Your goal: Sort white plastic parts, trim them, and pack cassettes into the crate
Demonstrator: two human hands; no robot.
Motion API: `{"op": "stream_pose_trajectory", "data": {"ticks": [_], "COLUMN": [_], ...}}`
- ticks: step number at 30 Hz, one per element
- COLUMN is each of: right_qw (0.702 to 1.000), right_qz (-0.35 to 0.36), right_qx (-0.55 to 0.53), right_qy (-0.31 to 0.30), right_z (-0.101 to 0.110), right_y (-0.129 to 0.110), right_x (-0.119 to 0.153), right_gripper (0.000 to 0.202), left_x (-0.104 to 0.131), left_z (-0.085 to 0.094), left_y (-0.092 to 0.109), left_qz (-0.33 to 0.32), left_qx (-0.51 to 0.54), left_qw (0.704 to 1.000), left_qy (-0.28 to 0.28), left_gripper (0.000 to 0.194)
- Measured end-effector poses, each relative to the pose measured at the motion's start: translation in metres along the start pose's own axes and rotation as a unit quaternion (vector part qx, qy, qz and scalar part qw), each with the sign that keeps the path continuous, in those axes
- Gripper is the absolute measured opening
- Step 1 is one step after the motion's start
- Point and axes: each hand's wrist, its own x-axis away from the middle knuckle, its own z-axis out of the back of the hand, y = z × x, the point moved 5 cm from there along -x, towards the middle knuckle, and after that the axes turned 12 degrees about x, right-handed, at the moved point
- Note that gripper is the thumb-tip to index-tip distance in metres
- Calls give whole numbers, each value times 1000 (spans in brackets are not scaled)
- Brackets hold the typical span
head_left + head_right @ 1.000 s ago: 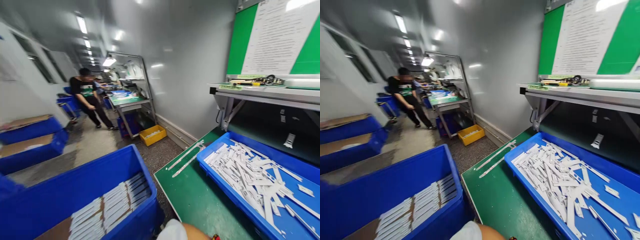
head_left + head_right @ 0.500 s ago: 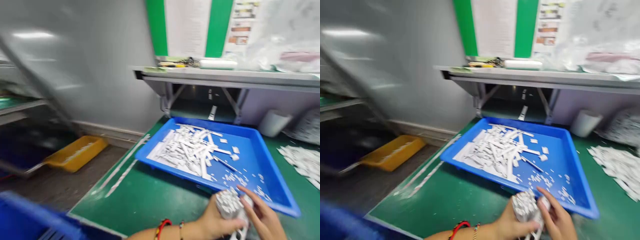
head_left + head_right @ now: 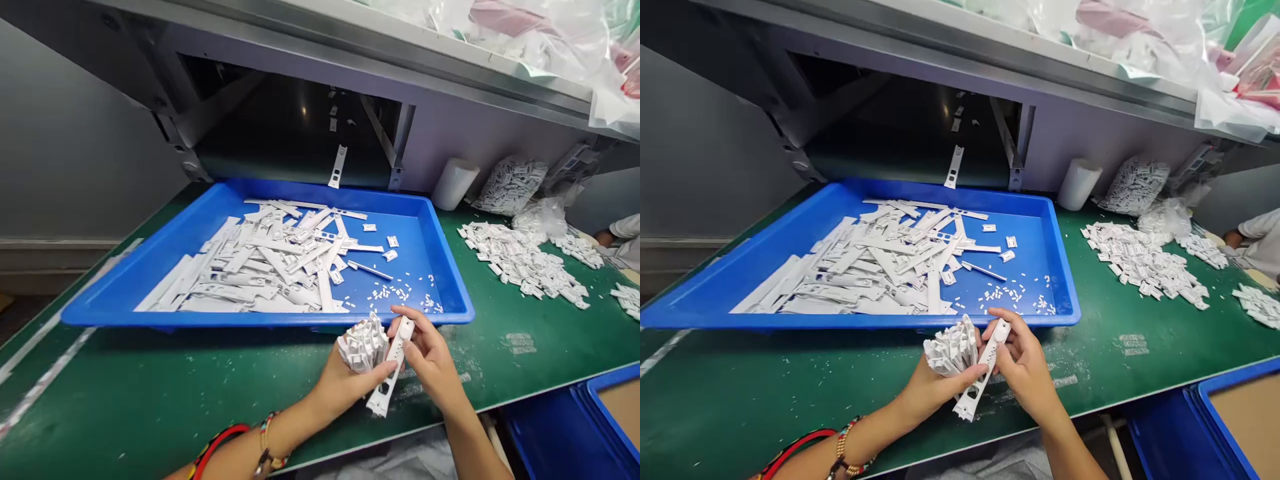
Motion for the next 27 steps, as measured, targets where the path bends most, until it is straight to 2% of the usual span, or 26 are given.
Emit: {"op": "stream_pose_trajectory", "data": {"ticks": [3, 6, 8, 11, 14, 15, 17, 19, 21, 23, 27], "right_qw": [1000, 997, 993, 985, 980, 980, 984, 991, 996, 998, 999], "right_qz": [-11, -16, -21, -28, -25, -22, -19, -18, -17, -15, -6], "right_qx": [8, 49, 84, 131, 150, 147, 128, 97, 63, 35, 5], "right_qy": [16, 52, 79, 112, 128, 129, 120, 93, 61, 43, 41], "right_z": [-1, 0, -1, -5, -10, -11, -11, -10, -8, -7, -7], "right_y": [0, -3, -3, -2, -1, -1, -2, -2, -2, -2, -4], "right_x": [-1, -2, -2, 0, 3, 3, 4, 5, 6, 8, 10], "right_gripper": [35, 32, 30, 27, 28, 28, 27, 27, 29, 30, 30], "left_x": [2, 6, 9, 14, 17, 16, 14, 10, 8, 7, 7], "left_z": [2, 1, -1, -4, -7, -6, -4, -1, 0, -1, -1], "left_y": [4, 8, 10, 18, 22, 22, 19, 13, 6, 4, 4], "left_qz": [-48, -125, -182, -300, -372, -369, -315, -215, -121, -73, -57], "left_qx": [-66, -149, -213, -281, -303, -299, -269, -216, -161, -123, -98], "left_qw": [997, 981, 960, 910, 874, 877, 909, 952, 980, 990, 993], "left_qy": [12, 8, -8, -44, -72, -72, -55, -30, -8, 8, 18], "left_gripper": [21, 19, 14, 4, 8, 7, 7, 12, 18, 20, 23]}}
